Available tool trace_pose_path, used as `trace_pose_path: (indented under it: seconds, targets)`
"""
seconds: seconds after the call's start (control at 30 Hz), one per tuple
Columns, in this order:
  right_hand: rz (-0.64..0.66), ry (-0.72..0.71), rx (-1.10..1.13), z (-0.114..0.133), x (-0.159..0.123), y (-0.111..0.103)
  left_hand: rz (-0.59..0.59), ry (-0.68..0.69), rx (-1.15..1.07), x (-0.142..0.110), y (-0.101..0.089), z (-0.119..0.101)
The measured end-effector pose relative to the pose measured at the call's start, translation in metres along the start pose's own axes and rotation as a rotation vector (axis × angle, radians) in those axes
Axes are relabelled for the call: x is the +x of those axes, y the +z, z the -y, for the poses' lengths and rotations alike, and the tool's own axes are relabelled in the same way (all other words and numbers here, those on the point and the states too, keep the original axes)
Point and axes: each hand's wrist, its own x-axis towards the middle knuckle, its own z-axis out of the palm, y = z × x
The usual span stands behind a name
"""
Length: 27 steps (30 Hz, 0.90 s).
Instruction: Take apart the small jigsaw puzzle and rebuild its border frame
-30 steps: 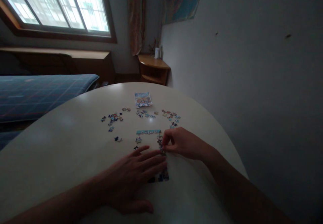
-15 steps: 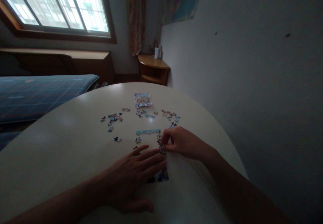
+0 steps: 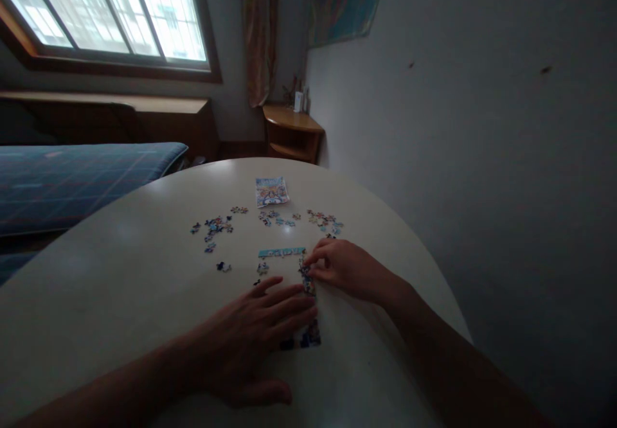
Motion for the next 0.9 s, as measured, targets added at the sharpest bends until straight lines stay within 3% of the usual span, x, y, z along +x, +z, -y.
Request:
trace_pose_path:
  seconds: [0.47, 0.9]
  targets:
    - [0.085, -0.111, -0.036, 0.000, -0.006, -0.006, 0.025, -0.005, -0.018, 0.001, -0.002, -0.001]
    - [0.069, -0.084, -0.114, 0.006, -0.007, -0.005, 0.019, 0.000, -0.032, 0.001, -0.001, 0.000]
